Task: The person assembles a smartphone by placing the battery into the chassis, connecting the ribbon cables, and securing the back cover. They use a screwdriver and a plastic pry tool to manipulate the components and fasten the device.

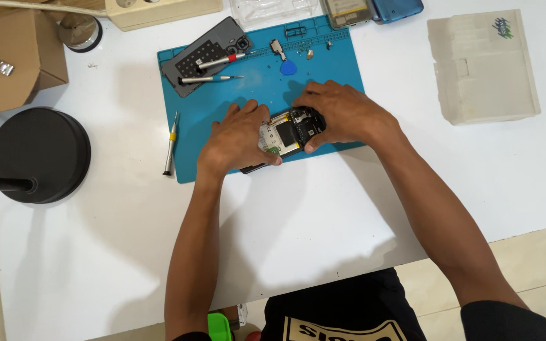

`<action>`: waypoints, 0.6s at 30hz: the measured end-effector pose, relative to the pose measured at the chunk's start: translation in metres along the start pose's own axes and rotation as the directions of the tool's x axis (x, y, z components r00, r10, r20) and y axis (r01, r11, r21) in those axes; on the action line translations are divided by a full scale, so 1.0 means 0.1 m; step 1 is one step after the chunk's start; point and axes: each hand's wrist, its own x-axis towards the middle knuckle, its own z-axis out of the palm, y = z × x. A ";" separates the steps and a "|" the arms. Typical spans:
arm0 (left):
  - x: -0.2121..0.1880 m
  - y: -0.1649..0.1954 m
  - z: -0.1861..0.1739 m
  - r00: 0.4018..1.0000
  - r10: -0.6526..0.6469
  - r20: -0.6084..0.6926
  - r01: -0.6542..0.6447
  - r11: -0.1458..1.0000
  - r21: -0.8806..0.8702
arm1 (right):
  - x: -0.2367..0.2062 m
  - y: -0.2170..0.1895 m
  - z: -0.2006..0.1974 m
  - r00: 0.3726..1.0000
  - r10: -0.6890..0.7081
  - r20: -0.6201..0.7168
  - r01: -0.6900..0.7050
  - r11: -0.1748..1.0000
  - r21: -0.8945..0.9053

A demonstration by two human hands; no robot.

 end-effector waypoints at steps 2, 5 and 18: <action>0.01 0.00 0.03 1.000 -0.002 -0.006 0.002 1.000 -0.003 | 0.00 0.01 0.02 1.000 -0.014 0.004 0.014 1.000 0.010; 0.01 -0.01 0.06 1.000 -0.007 -0.008 0.007 1.000 -0.002 | 0.02 0.04 0.02 0.999 -0.029 0.015 0.029 1.000 0.012; 0.04 -0.15 0.16 0.999 0.040 0.001 -0.040 0.997 -0.072 | 0.10 0.02 -0.04 0.994 -0.047 0.099 0.048 0.999 -0.005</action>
